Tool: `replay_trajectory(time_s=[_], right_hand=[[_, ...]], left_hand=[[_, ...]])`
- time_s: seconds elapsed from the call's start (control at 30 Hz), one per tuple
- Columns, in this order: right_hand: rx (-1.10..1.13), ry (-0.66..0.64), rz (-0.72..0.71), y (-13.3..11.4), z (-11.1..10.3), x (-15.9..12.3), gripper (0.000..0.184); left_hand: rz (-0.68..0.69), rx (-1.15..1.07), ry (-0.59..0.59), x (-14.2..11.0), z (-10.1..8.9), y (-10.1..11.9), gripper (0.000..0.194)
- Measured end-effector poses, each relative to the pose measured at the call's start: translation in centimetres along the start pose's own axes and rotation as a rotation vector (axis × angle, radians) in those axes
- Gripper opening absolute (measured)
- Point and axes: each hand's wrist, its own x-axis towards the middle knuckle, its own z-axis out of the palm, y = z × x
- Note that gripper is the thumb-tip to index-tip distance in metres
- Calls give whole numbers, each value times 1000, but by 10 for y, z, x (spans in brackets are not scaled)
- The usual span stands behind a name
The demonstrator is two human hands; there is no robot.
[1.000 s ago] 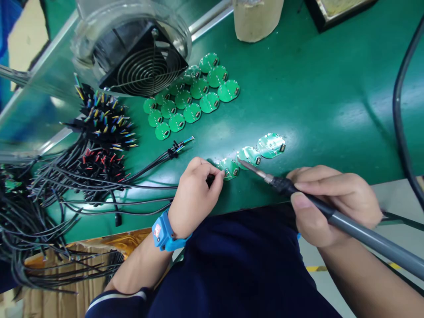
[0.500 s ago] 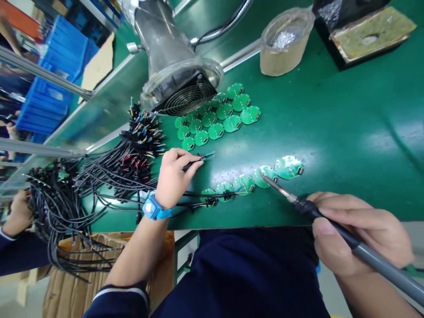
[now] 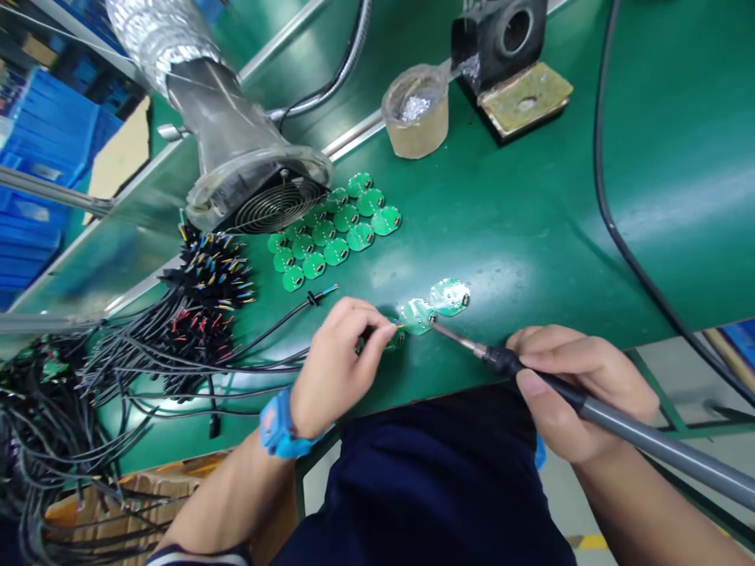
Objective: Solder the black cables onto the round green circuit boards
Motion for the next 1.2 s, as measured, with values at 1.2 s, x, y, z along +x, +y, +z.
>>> replay_trajectory(time_s=[1.2], right_hand=[[-37,-168,-182,-5,9,4,34]], left_hand=[[-110,66,50,2,37,5,12]])
